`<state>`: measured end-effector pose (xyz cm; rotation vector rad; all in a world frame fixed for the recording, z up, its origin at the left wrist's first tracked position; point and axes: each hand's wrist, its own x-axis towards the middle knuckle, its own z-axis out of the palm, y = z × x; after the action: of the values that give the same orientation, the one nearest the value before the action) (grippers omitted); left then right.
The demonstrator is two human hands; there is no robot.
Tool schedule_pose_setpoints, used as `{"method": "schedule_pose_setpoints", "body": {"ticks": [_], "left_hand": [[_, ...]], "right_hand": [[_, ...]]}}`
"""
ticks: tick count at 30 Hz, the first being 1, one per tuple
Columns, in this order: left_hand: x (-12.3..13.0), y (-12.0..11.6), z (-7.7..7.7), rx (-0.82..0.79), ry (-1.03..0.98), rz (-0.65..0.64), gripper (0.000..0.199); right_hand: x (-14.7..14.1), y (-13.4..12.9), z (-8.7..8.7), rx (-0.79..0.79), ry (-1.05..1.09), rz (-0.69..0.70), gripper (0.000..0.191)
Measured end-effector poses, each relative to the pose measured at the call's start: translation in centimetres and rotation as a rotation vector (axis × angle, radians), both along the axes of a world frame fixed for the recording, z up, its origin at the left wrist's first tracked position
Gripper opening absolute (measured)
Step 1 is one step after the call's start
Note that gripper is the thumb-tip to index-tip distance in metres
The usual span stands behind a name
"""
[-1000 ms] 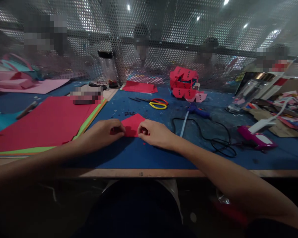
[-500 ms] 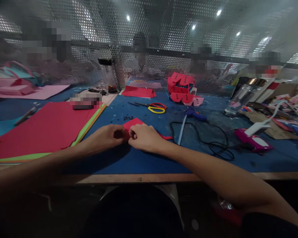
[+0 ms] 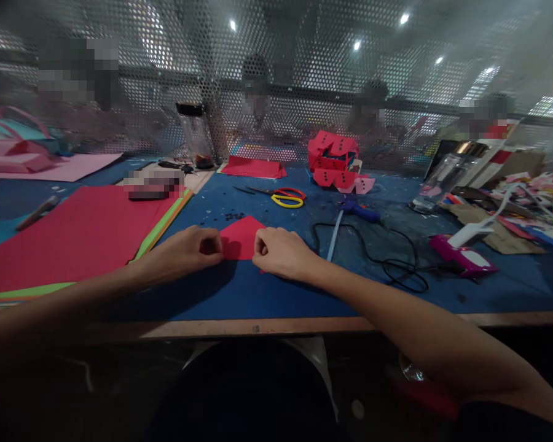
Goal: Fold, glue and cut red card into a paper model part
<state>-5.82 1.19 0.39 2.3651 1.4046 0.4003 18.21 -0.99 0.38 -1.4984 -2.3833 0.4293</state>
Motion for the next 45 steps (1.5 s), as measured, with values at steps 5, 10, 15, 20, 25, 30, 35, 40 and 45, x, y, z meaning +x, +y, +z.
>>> {"method": "schedule_pose_setpoints", "body": {"ticks": [5, 10, 15, 20, 25, 30, 35, 40, 45], "left_hand": [[-1.2, 0.3, 0.4, -0.037, 0.000, 0.003, 0.016], [-2.2, 0.6, 0.7, -0.070, 0.032, 0.005, 0.015], [-3.2, 1.3, 0.5, -0.117, 0.027, -0.029, 0.018], [-3.9, 1.7, 1.2, -0.186, 0.083, -0.021, 0.019], [-4.5, 2.2, 1.4, -0.209, 0.078, -0.060, 0.021], [-4.8, 2.5, 1.4, -0.238, 0.081, -0.080, 0.020], [-5.1, 2.6, 1.5, -0.213, 0.030, -0.071, 0.022], [-5.4, 2.7, 1.8, -0.245, 0.033, -0.083, 0.023], [-5.7, 3.1, 2.0, -0.272, 0.092, -0.103, 0.022]], "right_hand": [[1.7, -0.3, 0.1, -0.001, -0.006, -0.028, 0.003], [3.0, -0.6, 0.2, 0.006, -0.016, -0.044, 0.005], [4.1, -0.9, 0.4, -0.001, -0.059, -0.084, 0.006], [5.3, -1.1, 0.6, -0.008, -0.079, -0.083, 0.006], [6.5, -1.0, 0.8, -0.014, -0.084, -0.058, 0.006], [7.4, -0.9, 1.0, -0.016, -0.113, -0.047, 0.008], [8.0, -1.1, 1.4, -0.038, -0.127, -0.062, 0.007], [8.8, -1.2, 1.4, -0.036, -0.123, -0.047, 0.005], [9.2, -1.2, 1.4, -0.040, -0.113, -0.029, 0.005]]}}
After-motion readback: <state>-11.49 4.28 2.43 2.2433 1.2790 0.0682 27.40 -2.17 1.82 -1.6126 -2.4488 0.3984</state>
